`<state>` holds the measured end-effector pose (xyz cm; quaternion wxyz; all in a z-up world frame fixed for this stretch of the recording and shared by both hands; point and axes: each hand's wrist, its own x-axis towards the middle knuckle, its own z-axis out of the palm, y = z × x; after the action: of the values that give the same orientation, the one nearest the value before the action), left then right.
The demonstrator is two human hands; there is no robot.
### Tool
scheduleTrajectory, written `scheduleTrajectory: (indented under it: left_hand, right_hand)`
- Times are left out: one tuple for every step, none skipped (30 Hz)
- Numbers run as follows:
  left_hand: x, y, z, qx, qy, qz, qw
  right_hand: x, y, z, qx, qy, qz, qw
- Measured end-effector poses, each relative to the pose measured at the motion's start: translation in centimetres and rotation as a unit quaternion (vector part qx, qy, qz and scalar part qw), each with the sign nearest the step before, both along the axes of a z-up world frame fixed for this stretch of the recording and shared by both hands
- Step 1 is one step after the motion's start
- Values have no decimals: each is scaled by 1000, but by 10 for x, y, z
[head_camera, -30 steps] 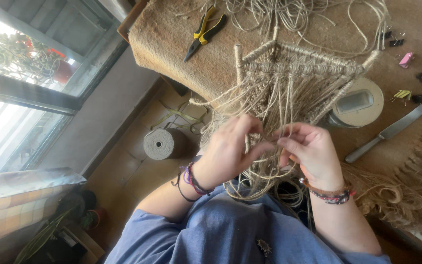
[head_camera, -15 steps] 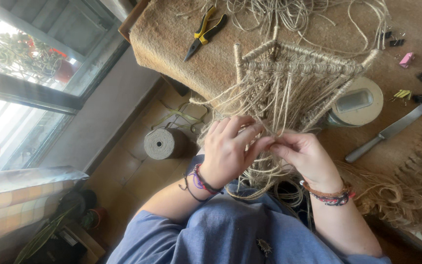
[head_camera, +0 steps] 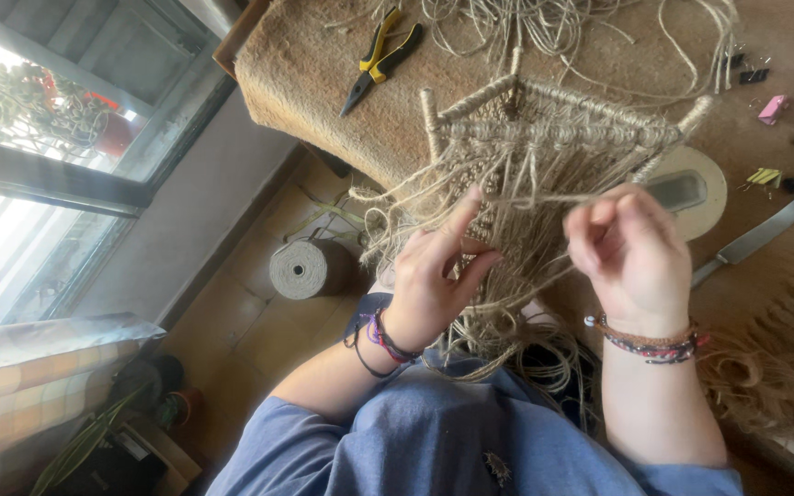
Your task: The person is making a macrame plant hanger. They are tying knots with jute rope onto a wooden frame, creating a net-like structure. The person works on different sections of the hanger, pulling and adjusting the ropes to form the design.
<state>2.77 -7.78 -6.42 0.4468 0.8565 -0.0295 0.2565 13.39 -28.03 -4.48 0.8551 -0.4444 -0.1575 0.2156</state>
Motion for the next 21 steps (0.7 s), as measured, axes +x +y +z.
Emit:
scheduleTrajectory:
  left_hand:
    - [1, 2, 1, 0, 2, 1, 1000]
    - [3, 4, 1, -7, 9, -4, 1000]
    - [4, 6, 2, -14, 17, -9, 1000]
    - [4, 8, 2, -14, 18, -7, 1000]
    - [4, 10, 2, -15, 21, -12, 1000]
    - [5, 12, 1, -17, 24, -17, 999]
    - [4, 12, -1, -18, 25, -16, 999]
    - [5, 11, -3, -21, 21, -17, 999]
    - [5, 11, -5, -24, 16, -18, 999]
    - [4, 10, -5, -25, 18, -19, 999]
    - [3, 8, -5, -31, 21, -17, 999]
    - [4, 7, -5, -36, 22, -15, 999]
    - [3, 6, -5, -37, 22, -17, 999]
    - [2, 6, -6, -32, 34, -1, 999]
    - [0, 6, -6, -26, 45, 16, 999]
    - [1, 7, -5, -27, 46, 17, 998]
    - [0, 7, -4, -31, 45, 19, 998]
    - [0, 8, -3, -34, 44, 21, 998]
    - [-2, 6, -3, -33, 44, 21, 998]
    - [-3, 5, -2, -60, 58, 26, 996]
    - [-4, 4, -1, -86, 71, 31, 993]
  right_hand:
    - [2, -1, -3, 0, 2, 1, 1000]
    - [5, -2, -6, 46, 39, -20, 998]
    - [7, -3, -9, 91, 76, -41, 992]
    - [6, 1, -8, 91, 77, -39, 992]
    - [5, 4, -7, 77, 64, -57, 993]
    - [4, 7, -5, 61, 50, -76, 994]
    - [3, 6, -9, 60, 52, -75, 994]
    - [2, 5, -13, 52, 41, -95, 993]
    - [1, 4, -17, 44, 30, -114, 992]
    - [0, 4, -19, 43, 32, -115, 992]
    - [0, 4, -21, 44, 36, -128, 990]
    - [0, 4, -22, 47, 38, -141, 988]
    - [0, 3, -23, 47, 37, -143, 988]
    - [0, 3, -24, 55, 41, -156, 985]
    - [-1, 3, -24, 63, 45, -170, 982]
    - [-1, 4, -23, 63, 46, -169, 983]
    - [-2, 6, -22, 79, 41, -180, 980]
    - [-3, 8, -21, 95, 35, -191, 976]
    - [-4, 8, -19, 96, 36, -191, 976]
    - [-4, 10, -18, 80, 41, -208, 974]
    - [-4, 12, -16, 64, 47, -224, 971]
